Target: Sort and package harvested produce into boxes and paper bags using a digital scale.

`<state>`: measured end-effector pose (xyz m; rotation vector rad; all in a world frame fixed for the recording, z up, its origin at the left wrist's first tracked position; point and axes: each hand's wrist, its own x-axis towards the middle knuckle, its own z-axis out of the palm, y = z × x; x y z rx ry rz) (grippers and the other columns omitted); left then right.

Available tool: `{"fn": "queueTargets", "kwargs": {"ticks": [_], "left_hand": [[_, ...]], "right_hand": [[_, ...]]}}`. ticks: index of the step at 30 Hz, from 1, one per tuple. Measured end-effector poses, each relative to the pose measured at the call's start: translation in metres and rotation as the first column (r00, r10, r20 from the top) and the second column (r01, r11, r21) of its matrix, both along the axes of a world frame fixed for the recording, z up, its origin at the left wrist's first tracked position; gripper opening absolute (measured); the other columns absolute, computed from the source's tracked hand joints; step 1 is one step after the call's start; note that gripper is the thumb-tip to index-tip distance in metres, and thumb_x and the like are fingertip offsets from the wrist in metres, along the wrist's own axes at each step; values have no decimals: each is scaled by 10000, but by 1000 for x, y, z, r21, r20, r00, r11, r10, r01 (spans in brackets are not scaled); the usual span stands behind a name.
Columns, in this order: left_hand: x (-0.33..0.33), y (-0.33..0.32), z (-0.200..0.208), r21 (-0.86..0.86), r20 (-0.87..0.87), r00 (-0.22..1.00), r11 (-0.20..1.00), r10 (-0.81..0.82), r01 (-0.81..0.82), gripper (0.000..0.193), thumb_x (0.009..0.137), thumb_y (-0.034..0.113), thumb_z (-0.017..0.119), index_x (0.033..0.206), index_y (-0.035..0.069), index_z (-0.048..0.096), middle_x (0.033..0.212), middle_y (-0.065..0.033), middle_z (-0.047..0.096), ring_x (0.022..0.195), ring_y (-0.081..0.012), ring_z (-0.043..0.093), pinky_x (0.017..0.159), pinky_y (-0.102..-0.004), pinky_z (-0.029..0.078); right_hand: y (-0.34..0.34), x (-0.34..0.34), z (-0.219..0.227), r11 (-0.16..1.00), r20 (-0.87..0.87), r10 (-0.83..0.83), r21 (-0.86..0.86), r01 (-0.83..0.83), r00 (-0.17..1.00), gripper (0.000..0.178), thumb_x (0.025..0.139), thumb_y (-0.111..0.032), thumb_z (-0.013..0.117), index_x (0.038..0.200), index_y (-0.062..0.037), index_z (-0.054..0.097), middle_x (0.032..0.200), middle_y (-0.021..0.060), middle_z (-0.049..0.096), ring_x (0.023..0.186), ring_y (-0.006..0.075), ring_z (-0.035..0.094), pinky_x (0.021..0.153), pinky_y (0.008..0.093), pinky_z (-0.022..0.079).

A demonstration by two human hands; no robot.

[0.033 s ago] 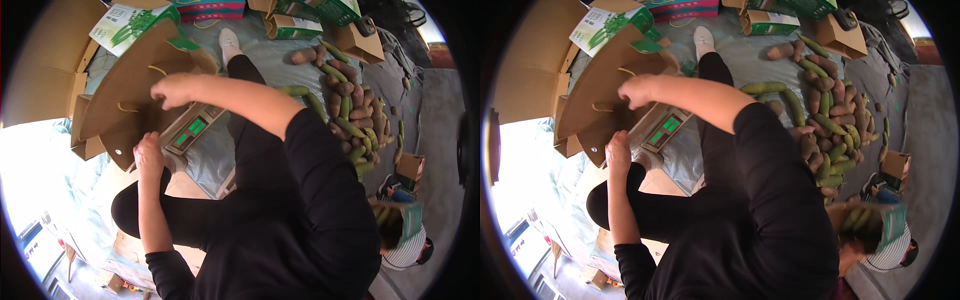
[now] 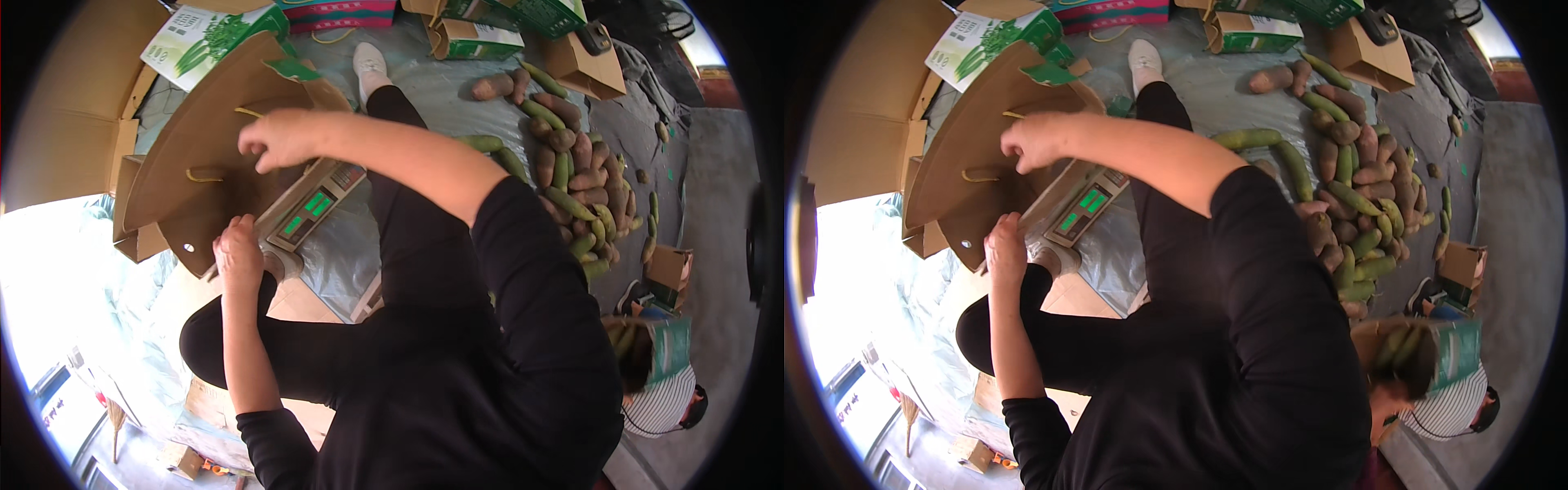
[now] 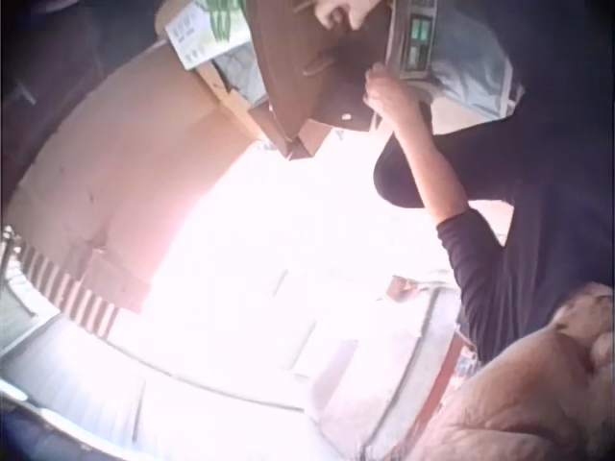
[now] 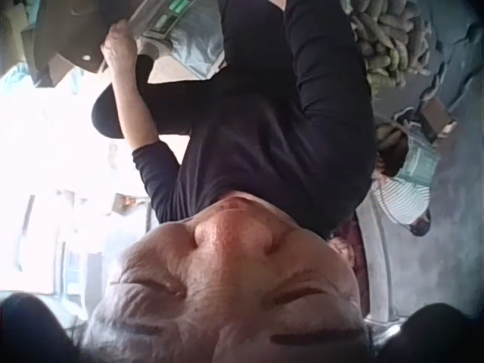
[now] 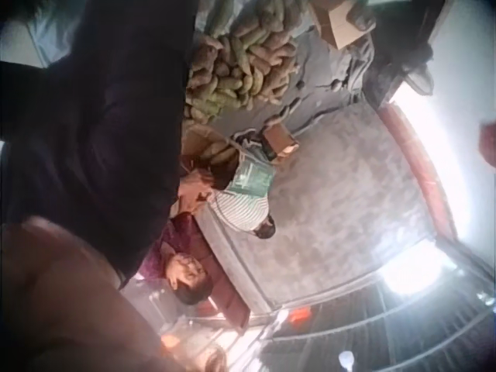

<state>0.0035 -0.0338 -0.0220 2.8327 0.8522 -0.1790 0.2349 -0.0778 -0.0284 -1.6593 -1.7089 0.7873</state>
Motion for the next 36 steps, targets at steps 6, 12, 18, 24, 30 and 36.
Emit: {"fn": "queueTargets", "kwargs": {"ticks": [6, 12, 18, 24, 30, 36], "left_hand": [[1, -3, 4, 24, -4, 1000, 1000, 19, -19, 195, 752, 9, 588, 943, 44, 595, 909, -113, 613, 897, -320, 598, 812, -451, 428], [13, -10, 3, 9, -45, 997, 998, 64, -63, 226, 776, 11, 597, 1000, 38, 594, 947, -110, 610, 934, -300, 594, 890, -441, 407], [8, -11, 6, 24, -53, 995, 996, 82, -81, 209, 778, 18, 603, 986, 36, 590, 937, -112, 607, 940, -296, 588, 898, -430, 399], [11, -10, 2, 22, -69, 994, 996, 86, -84, 192, 771, 10, 601, 961, 37, 589, 919, -113, 605, 932, -299, 585, 894, -428, 398], [8, -6, 1, 32, -19, 995, 995, 95, -95, 198, 748, 0, 603, 939, 50, 601, 915, -104, 606, 932, -294, 582, 902, -424, 394], [8, -5, -1, 39, -10, 994, 994, 105, -105, 201, 745, 9, 590, 935, 71, 613, 921, -92, 615, 950, -292, 575, 927, -451, 374]], "right_hand": [[-112, 72, 38, 837, -262, -494, 116, 535, 829, 312, 815, -182, 647, 1092, -42, 612, 979, 90, 668, 890, 150, 619, 802, 280, 484], [-249, 75, -125, 531, -52, -847, -112, 840, 529, 243, 783, -163, 647, 1004, -65, 625, 887, 117, 672, 837, 263, 645, 741, 353, 507], [-303, -23, -216, 567, 283, -600, -509, 648, 748, 252, 755, -141, 615, 1004, -103, 615, 983, 146, 626, 929, 340, 605, 800, 430, 490], [-303, -42, -246, 394, 453, -611, -537, 745, 650, 502, 740, -140, 645, 1209, -122, 466, 1118, 120, 541, 1103, 332, 520, 864, 454, 462], [-286, -43, -268, 223, 370, -682, -717, 660, 631, 309, 875, -189, 474, 1173, -109, 477, 1172, 171, 533, 1101, 381, 531, 873, 483, 458], [-305, -38, -292, 230, 326, -777, -649, 726, 538, 301, 868, -209, 490, 1152, -112, 483, 1065, 236, 568, 1018, 413, 563, 846, 486, 470]]}}
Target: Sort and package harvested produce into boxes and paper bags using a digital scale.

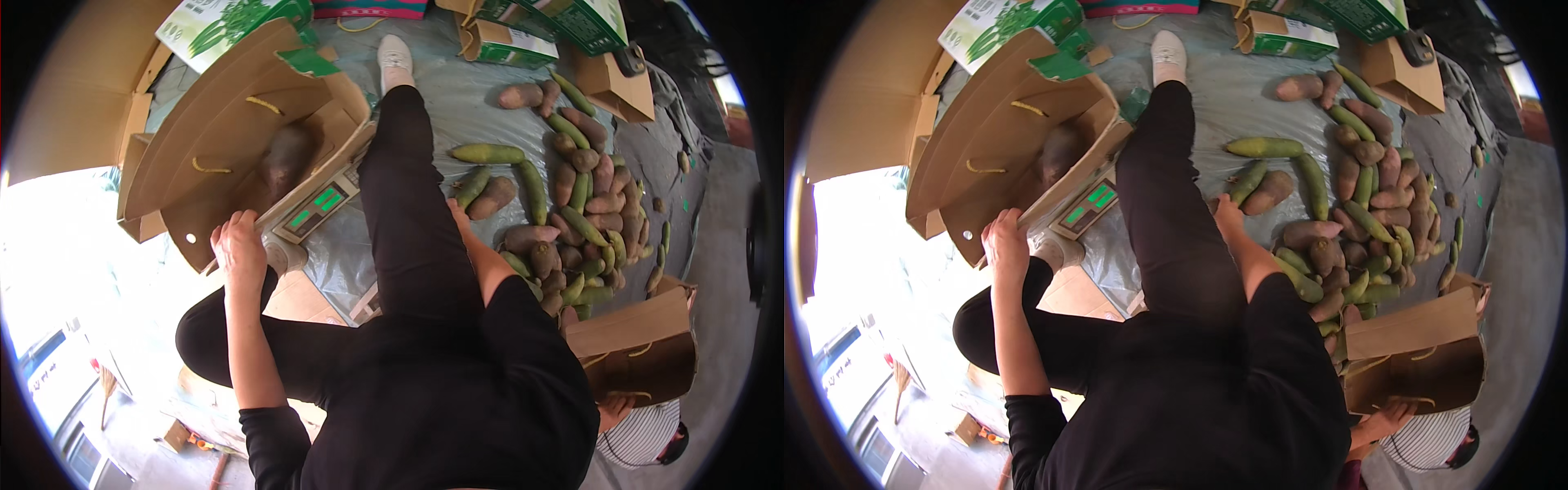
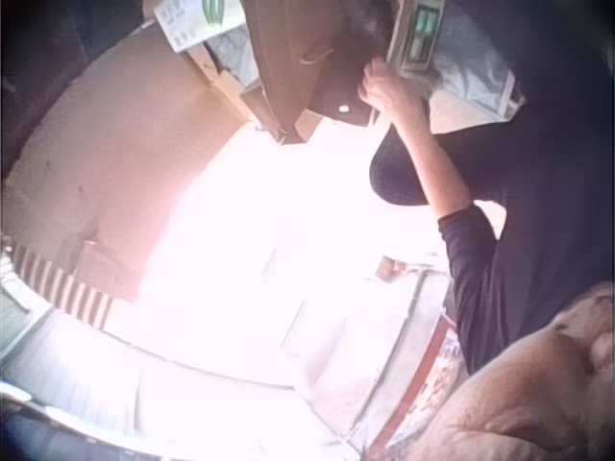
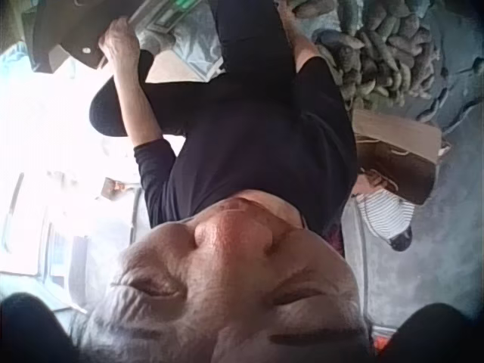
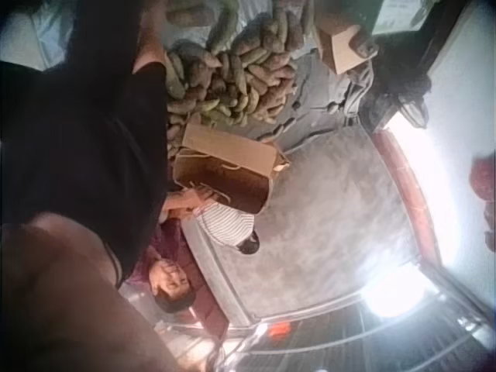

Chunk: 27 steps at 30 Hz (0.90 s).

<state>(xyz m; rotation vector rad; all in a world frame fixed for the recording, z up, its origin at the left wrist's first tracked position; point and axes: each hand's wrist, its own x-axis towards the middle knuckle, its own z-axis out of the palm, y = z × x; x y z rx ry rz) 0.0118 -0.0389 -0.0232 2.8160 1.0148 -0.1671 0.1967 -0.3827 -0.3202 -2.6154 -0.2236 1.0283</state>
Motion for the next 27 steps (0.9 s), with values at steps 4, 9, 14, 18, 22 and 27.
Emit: {"fn": "queueTargets", "kwargs": {"ticks": [4, 9, 14, 18, 22, 27], "left_hand": [[6, -3, -4, -6, 19, 1000, 1000, 11, -11, 173, 752, 11, 578, 907, 74, 619, 914, -92, 616, 947, -289, 578, 931, -454, 373], [-7, -2, 1, 9, 33, 999, 1000, 16, -16, 165, 745, 25, 600, 905, 65, 616, 883, -96, 604, 932, -296, 578, 910, -453, 388], [-4, -1, -2, 59, 61, 998, 998, -12, 8, 137, 754, 3, 522, 840, 72, 604, 869, -84, 608, 896, -287, 594, 913, -468, 400], [-3, 0, 0, 69, 66, 997, 997, -24, 20, 140, 746, -4, 517, 833, 69, 600, 866, -90, 608, 902, -287, 596, 908, -471, 404], [-9, 0, 1, 54, 32, 999, 999, -3, 1, 179, 750, -8, 559, 906, 60, 618, 883, -108, 607, 924, -306, 584, 890, -466, 404], [-5, -4, 0, 72, 29, 999, 997, -15, 13, 144, 745, 3, 521, 832, 83, 604, 869, -83, 613, 901, -282, 603, 896, -462, 411]], "right_hand": [[-9, 16, 15, 977, 191, -103, 203, 64, 976, 462, 740, -196, 676, 1149, -109, 479, 1052, 227, 564, 983, 407, 568, 849, 461, 470], [41, 65, 151, 892, 377, -169, 451, -22, 911, 753, 523, -132, 826, 1175, -56, 457, 1120, 178, 515, 1069, 343, 514, 911, 411, 427], [81, 108, 273, 692, 536, -347, 700, -176, 770, 814, 541, -91, 832, 1240, -42, 419, 1143, 113, 487, 1108, 256, 489, 944, 355, 410], [122, 104, 379, 365, 509, -376, 850, -381, 774, 818, 603, 7, 790, 1296, -37, 356, 1196, 119, 475, 1098, 208, 497, 952, 343, 432], [177, 64, 429, 59, 412, -204, 911, -409, 888, 806, 594, 1, 797, 1286, -60, 388, 1213, 113, 465, 1124, 200, 488, 941, 328, 445], [243, 33, 383, 224, 599, 59, 772, -595, 799, 739, 575, -106, 809, 1227, -95, 461, 1157, 126, 482, 1062, 242, 520, 906, 366, 457]]}}
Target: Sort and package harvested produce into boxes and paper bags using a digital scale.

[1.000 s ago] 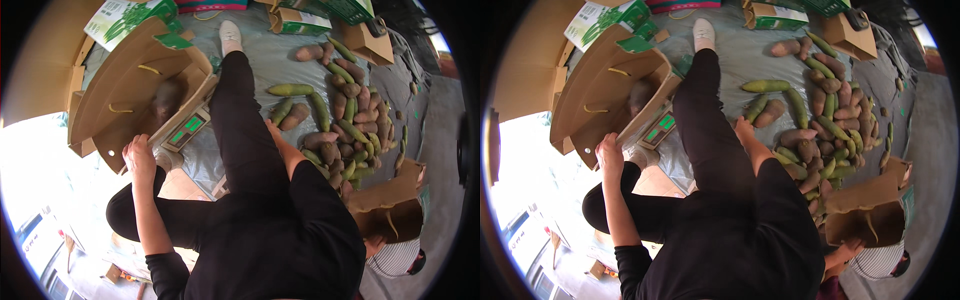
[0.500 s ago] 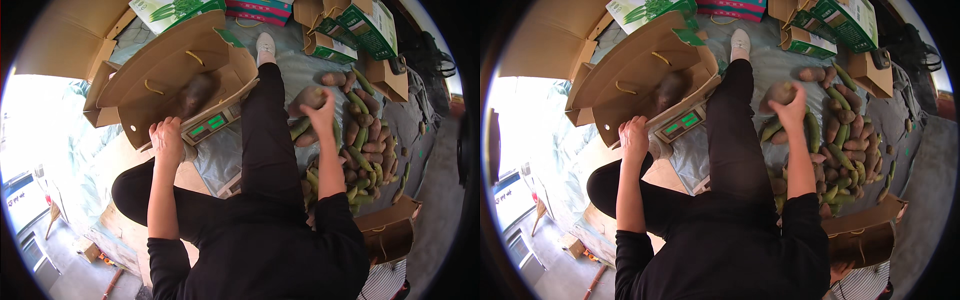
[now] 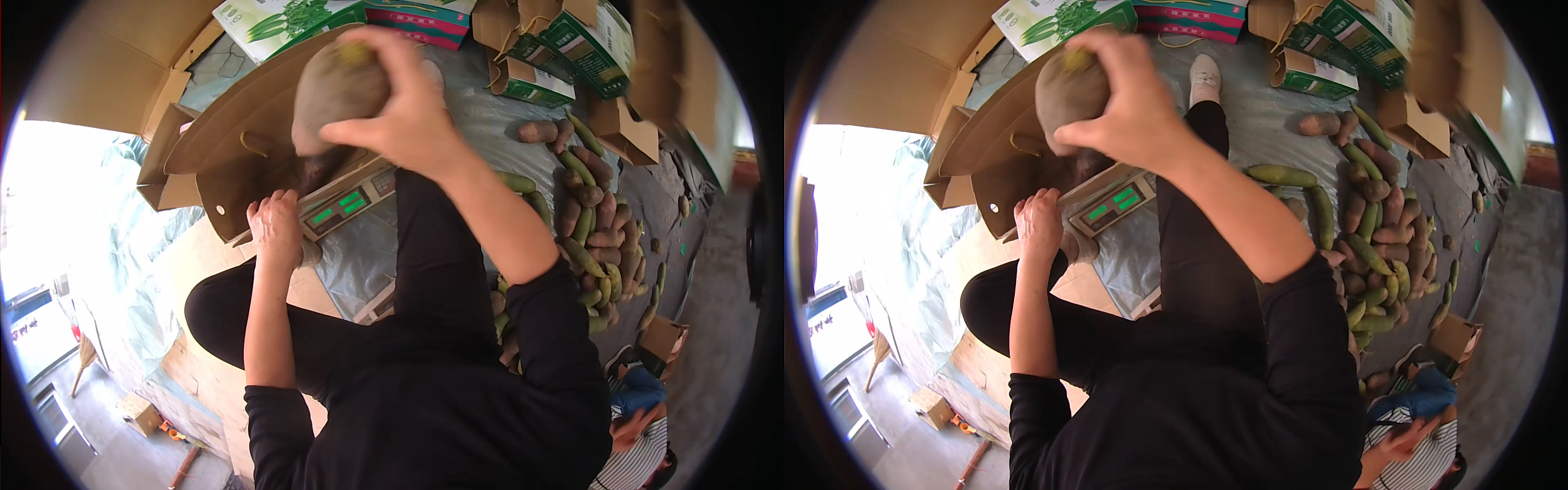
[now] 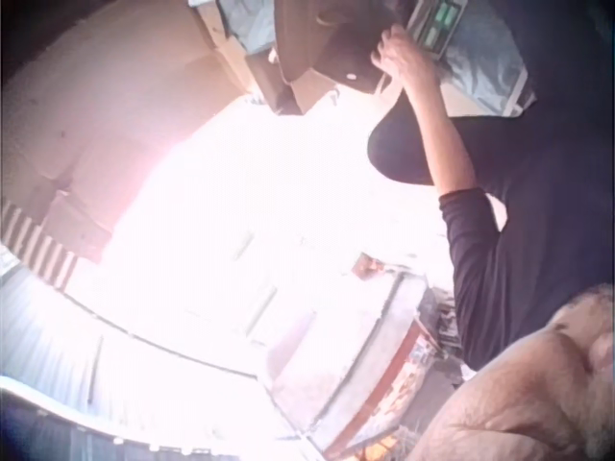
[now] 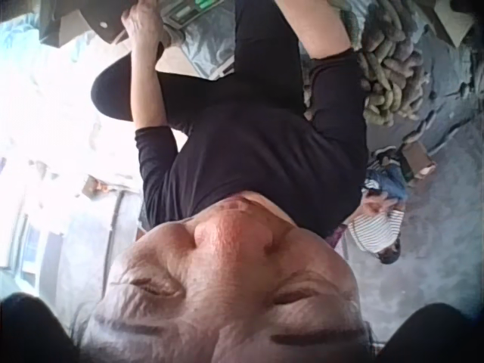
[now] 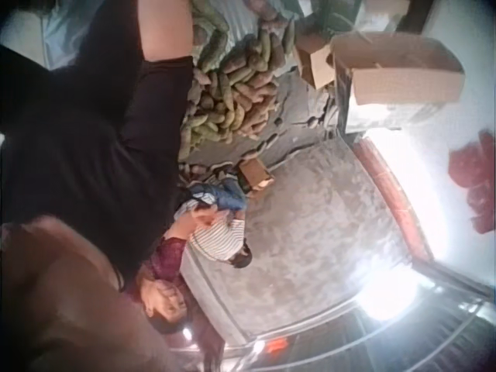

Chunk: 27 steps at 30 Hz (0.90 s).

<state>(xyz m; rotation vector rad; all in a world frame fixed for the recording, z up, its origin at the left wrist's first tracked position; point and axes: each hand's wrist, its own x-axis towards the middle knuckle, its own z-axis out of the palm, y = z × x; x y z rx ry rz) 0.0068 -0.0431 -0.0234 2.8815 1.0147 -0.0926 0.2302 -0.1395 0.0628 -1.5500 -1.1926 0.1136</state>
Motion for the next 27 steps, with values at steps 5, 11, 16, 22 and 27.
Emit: {"fn": "queueTargets", "kwargs": {"ticks": [5, 11, 16, 22, 27], "left_hand": [[2, 1, -2, 29, 6, 1000, 999, -20, 19, 162, 756, 13, 512, 857, 93, 610, 876, -81, 617, 913, -271, 603, 883, -446, 410], [3, 3, -1, 31, 0, 1000, 999, -18, 18, 175, 756, 12, 526, 893, 80, 612, 888, -84, 621, 897, -280, 606, 853, -456, 425], [1, 8, -3, -8, -14, 1000, 1000, 6, -6, 205, 741, 23, 588, 937, 72, 615, 901, -87, 617, 912, -284, 600, 868, -444, 424], [1, 5, 0, -22, -9, 1000, 1000, 9, -9, 228, 740, 17, 627, 964, 49, 596, 918, -93, 610, 935, -284, 588, 868, -419, 415], [4, 4, 4, -38, -31, 999, 999, 24, -26, 226, 745, 15, 625, 967, 42, 596, 917, -99, 609, 931, -291, 585, 877, -413, 409]], "right_hand": [[57, -29, -69, 813, -153, -192, -579, 69, 969, 783, 522, -199, 828, 1202, -108, 452, 1165, 193, 466, 1072, 365, 509, 880, 431, 465], [80, -23, -105, 438, 5, -261, -890, 123, 965, 675, 625, -210, 791, 1210, -88, 477, 1210, 201, 467, 1068, 390, 534, 834, 420, 504], [53, -13, -94, 595, 37, 56, -804, -4, 998, 427, 736, -218, 692, 1129, -87, 590, 1106, 153, 593, 1007, 293, 594, 820, 376, 502], [-43, 64, -62, 911, -98, -188, -389, 137, 977, 299, 780, -197, 654, 1053, -76, 637, 925, 104, 681, 864, 203, 658, 741, 312, 518], [-169, 132, -196, 640, 5, -610, -586, 497, 792, 313, 744, -246, 664, 1009, -81, 633, 978, 120, 660, 924, 276, 628, 805, 371, 488]]}}
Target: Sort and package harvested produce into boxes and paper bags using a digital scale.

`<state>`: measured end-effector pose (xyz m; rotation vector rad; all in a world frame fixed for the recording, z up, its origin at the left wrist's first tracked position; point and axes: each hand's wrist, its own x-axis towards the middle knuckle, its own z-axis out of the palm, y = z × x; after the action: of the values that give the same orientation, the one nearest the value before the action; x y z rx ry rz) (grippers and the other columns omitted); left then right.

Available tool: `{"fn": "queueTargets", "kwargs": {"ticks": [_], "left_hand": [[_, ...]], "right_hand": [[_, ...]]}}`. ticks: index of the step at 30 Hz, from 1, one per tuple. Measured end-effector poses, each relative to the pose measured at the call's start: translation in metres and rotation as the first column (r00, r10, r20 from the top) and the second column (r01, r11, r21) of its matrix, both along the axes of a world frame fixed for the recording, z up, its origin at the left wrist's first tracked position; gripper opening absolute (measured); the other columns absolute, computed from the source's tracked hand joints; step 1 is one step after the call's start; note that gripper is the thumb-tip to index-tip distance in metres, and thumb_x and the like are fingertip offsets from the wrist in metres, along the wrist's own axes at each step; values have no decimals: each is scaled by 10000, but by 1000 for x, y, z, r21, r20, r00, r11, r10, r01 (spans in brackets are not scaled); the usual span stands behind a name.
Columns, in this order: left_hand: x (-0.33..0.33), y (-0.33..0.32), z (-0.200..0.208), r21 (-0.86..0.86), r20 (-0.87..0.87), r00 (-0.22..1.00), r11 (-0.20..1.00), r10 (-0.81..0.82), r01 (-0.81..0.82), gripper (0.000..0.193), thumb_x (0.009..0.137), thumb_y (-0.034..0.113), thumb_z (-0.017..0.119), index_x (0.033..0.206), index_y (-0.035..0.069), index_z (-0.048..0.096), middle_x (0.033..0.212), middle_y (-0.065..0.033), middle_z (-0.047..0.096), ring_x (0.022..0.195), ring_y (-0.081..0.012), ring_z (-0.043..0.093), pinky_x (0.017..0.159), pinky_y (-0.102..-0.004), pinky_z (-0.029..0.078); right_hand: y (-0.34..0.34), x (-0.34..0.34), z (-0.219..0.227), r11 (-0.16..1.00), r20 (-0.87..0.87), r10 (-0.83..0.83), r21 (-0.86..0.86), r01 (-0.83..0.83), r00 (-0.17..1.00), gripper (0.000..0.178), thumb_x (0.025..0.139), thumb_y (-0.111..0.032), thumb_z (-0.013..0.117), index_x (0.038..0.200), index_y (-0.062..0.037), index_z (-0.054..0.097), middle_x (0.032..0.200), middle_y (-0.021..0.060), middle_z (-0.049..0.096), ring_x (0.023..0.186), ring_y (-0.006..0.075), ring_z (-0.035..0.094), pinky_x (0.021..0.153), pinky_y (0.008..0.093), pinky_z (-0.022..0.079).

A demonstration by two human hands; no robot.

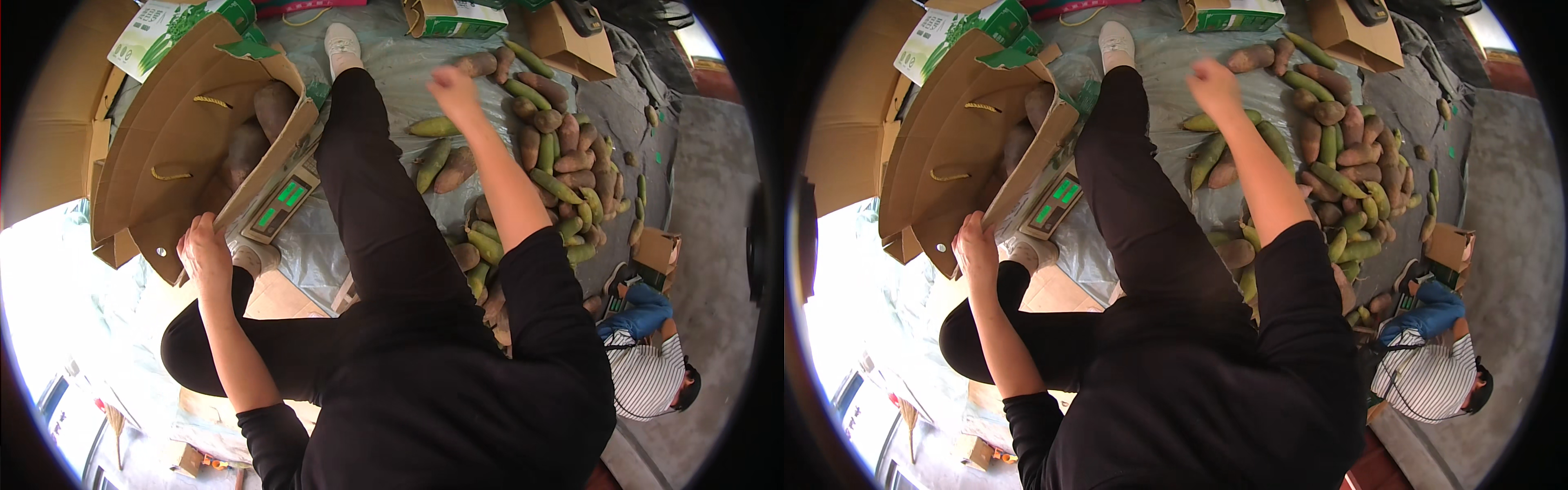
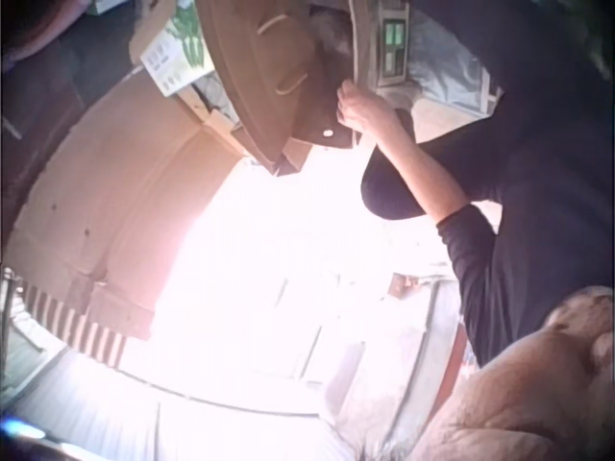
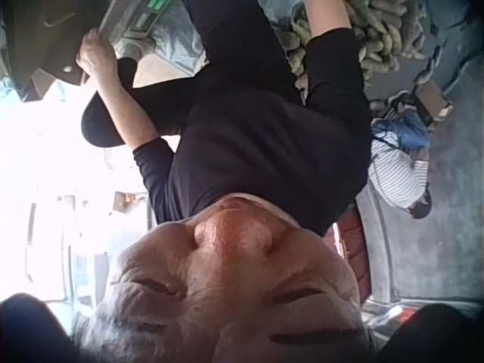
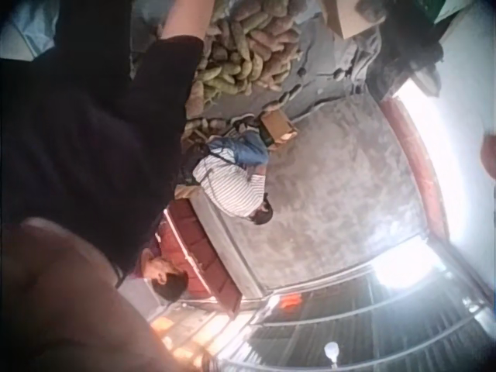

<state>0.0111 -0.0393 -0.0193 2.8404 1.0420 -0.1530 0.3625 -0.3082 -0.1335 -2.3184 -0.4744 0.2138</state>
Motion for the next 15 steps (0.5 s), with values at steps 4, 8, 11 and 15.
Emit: {"fn": "queueTargets", "kwargs": {"ticks": [4, 8, 11, 15], "left_hand": [[-1, -1, 3, 7, 10, 1000, 1000, 22, -22, 220, 745, 13, 625, 962, 36, 597, 913, -101, 607, 930, -293, 583, 887, -413, 402], [-4, 0, 0, 2, 5, 999, 999, 43, -43, 219, 742, 9, 624, 958, 35, 597, 906, -103, 606, 928, -291, 582, 890, -418, 398], [1, 1, -1, -29, 18, 999, 999, 46, -45, 211, 739, 6, 621, 947, 37, 599, 898, -101, 606, 930, -288, 581, 889, -421, 397], [8, -2, -1, -34, 33, 999, 999, 34, -33, 184, 736, 11, 619, 916, 48, 605, 885, -93, 606, 932, -285, 580, 887, -418, 398]], "right_hand": [[-102, -26, -103, 903, -347, -426, -107, 417, 835, 466, 707, -248, 730, 1054, 37, 610, 1031, 186, 644, 965, 289, 621, 849, 364, 469], [-129, -90, -153, 493, -581, -776, -314, 812, 246, 692, 649, -318, 819, 1180, -2, 508, 1130, 149, 566, 970, 318, 559, 719, 527, 460], [-130, -113, -168, 427, -685, -724, -357, 831, 78, 732, 625, -323, 839, 1190, -17, 487, 1153, 129, 553, 973, 319, 551, 711, 519, 443], [-138, -113, -185, 467, -770, -638, -358, 809, 28, 697, 628, -363, 828, 1172, -90, 491, 1153, 91, 511, 922, 259, 526, 711, 466, 389]]}}
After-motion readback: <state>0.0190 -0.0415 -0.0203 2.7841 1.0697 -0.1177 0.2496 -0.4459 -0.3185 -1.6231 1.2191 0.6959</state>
